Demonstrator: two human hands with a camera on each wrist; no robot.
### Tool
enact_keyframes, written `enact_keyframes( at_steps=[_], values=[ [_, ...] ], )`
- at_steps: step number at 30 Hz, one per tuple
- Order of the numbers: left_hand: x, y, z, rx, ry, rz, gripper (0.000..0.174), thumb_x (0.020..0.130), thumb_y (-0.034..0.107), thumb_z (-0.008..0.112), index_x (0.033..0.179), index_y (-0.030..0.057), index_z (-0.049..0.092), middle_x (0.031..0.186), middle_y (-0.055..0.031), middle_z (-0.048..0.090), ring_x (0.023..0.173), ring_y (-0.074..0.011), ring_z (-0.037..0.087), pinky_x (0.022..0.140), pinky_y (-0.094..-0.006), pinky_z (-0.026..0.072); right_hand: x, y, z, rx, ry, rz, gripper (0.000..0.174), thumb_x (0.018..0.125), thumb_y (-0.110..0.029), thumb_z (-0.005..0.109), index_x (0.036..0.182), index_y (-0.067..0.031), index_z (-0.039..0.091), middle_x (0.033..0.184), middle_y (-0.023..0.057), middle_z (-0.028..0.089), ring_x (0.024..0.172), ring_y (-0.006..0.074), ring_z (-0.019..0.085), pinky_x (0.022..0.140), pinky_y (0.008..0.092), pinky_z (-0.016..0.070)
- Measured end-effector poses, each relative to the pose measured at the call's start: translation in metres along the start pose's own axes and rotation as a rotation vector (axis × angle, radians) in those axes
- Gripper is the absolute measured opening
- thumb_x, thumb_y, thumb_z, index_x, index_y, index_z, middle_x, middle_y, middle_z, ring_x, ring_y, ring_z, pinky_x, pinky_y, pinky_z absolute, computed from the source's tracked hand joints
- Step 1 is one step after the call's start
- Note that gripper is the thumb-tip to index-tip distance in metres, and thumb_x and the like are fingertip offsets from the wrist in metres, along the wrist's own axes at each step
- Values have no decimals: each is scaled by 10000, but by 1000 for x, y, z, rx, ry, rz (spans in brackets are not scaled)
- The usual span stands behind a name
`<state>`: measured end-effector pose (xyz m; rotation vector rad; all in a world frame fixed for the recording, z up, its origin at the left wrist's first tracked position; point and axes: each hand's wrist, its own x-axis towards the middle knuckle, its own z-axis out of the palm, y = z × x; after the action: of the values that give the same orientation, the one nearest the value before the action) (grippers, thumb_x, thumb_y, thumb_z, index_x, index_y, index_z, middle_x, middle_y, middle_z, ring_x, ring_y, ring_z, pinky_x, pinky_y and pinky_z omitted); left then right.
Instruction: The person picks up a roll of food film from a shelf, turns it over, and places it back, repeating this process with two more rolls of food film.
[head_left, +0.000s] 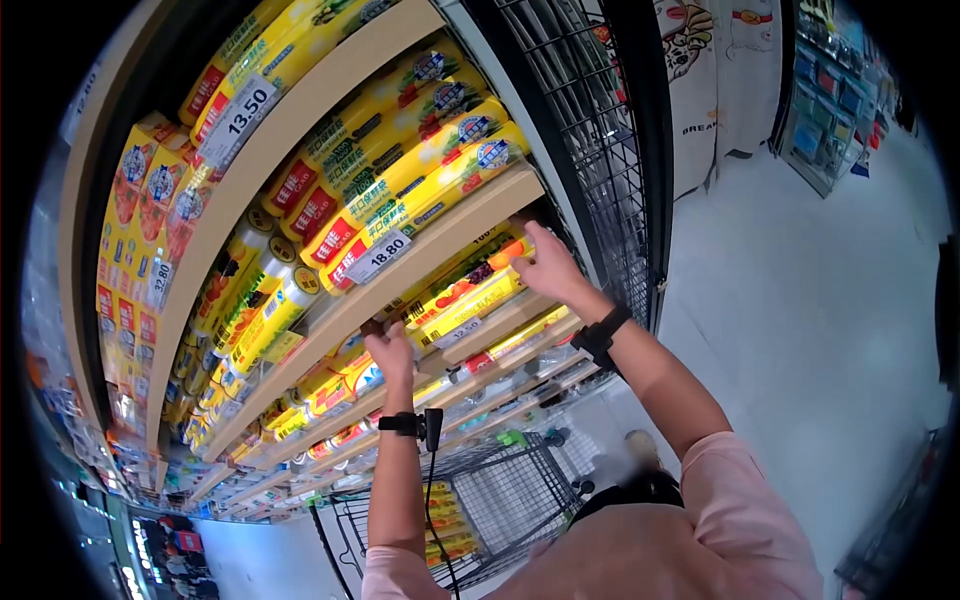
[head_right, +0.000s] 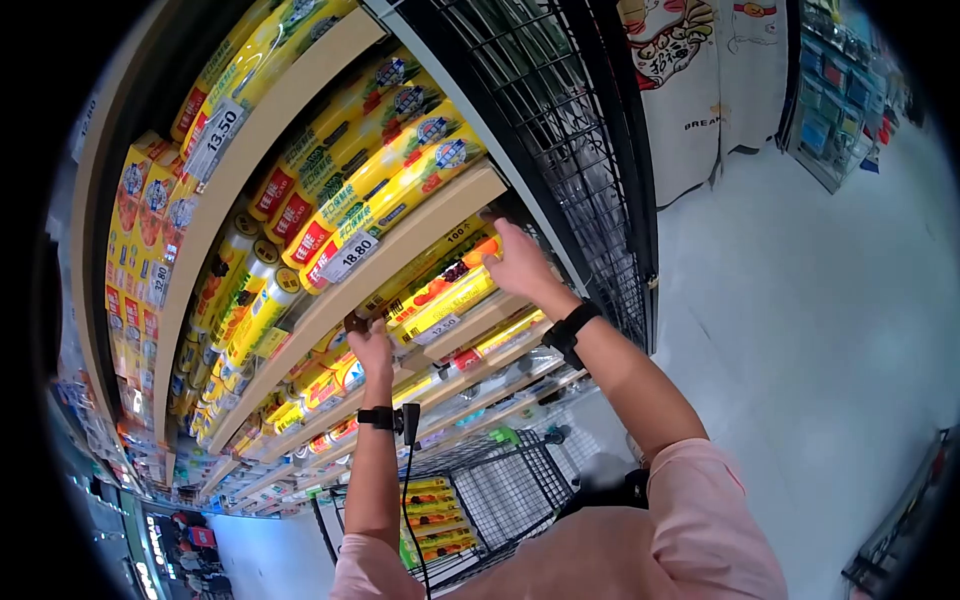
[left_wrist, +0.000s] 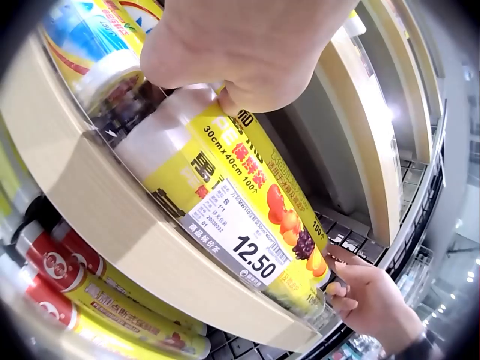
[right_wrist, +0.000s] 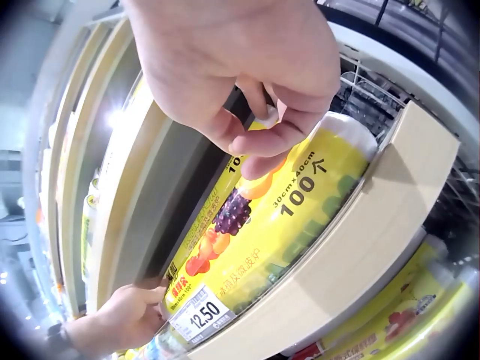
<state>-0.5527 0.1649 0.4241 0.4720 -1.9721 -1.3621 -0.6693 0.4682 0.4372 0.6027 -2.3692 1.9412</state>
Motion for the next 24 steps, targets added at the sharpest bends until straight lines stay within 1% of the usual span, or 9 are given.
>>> enact_keyframes(
  at_steps=[2,4,6,9,12,15,18,21,24],
  values=[
    [6,-10,-3,-54,-3,7,553,796,-180,543,1312,-11,436,1201,-113,566,1057,-197,572,925,-313,467,-4,-11,-5,-30,-4,7,452,827,-114,681,1194,45,471,1187,273,575,1138,430,547,966,446,448],
    [6,-12,-4,-102,-12,31,557,796,-182,552,1313,-12,433,1214,-119,556,1092,-206,561,954,-328,458,-2,-4,-1,-22,14,-9,437,832,-64,657,1205,26,448,1098,236,588,858,327,639,748,396,510],
    [0,-6,-4,-119,-28,59,572,794,-184,565,1322,-12,422,1240,-131,541,1143,-217,545,985,-342,445,2,6,5,-12,34,-23,441,834,-42,647,1217,16,435,1064,216,590,721,278,684,653,373,540],
    [-6,4,-1,-183,-17,77,567,803,-175,579,1320,-11,412,1268,-147,521,1183,-228,526,1004,-349,437,2,10,8,-44,77,-62,456,835,-50,650,1232,16,435,1107,213,560,730,289,681,687,376,536],
    [-10,8,1,-215,-7,148,556,821,-147,604,1322,-11,406,1287,-152,508,1182,-229,524,1004,-347,434,-3,7,9,-144,123,-127,456,837,-49,645,1240,18,442,1172,214,503,730,301,680,700,378,533],
    [-17,11,4,-208,59,185,543,836,-110,636,1320,-14,408,1282,-146,514,1162,-216,524,985,-328,435,-10,-1,9,-193,124,-138,462,838,-45,637,1255,17,447,1214,214,453,734,313,678,701,381,533],
    [-16,2,2,-111,35,225,502,848,-66,673,1297,-25,451,1250,-130,545,1136,-195,536,961,-304,435,-10,-1,9,-214,118,-143,487,837,-38,632,1284,12,445,1229,212,436,742,316,678,701,382,532],
    [-14,-5,-4,-113,-49,146,414,863,-29,689,1240,-33,519,1187,-102,581,1086,-169,555,940,-285,433,-7,7,13,-227,119,-150,515,834,-26,629,1312,5,438,1242,213,431,737,310,679,685,372,532],
    [-13,-11,-6,-54,-16,97,356,874,-12,687,1205,-39,558,1160,-90,600,1071,-159,570,950,-286,434,-5,10,14,-210,111,-160,535,832,-12,623,1331,1,430,1256,214,422,730,306,678,666,358,530]
  ],
)
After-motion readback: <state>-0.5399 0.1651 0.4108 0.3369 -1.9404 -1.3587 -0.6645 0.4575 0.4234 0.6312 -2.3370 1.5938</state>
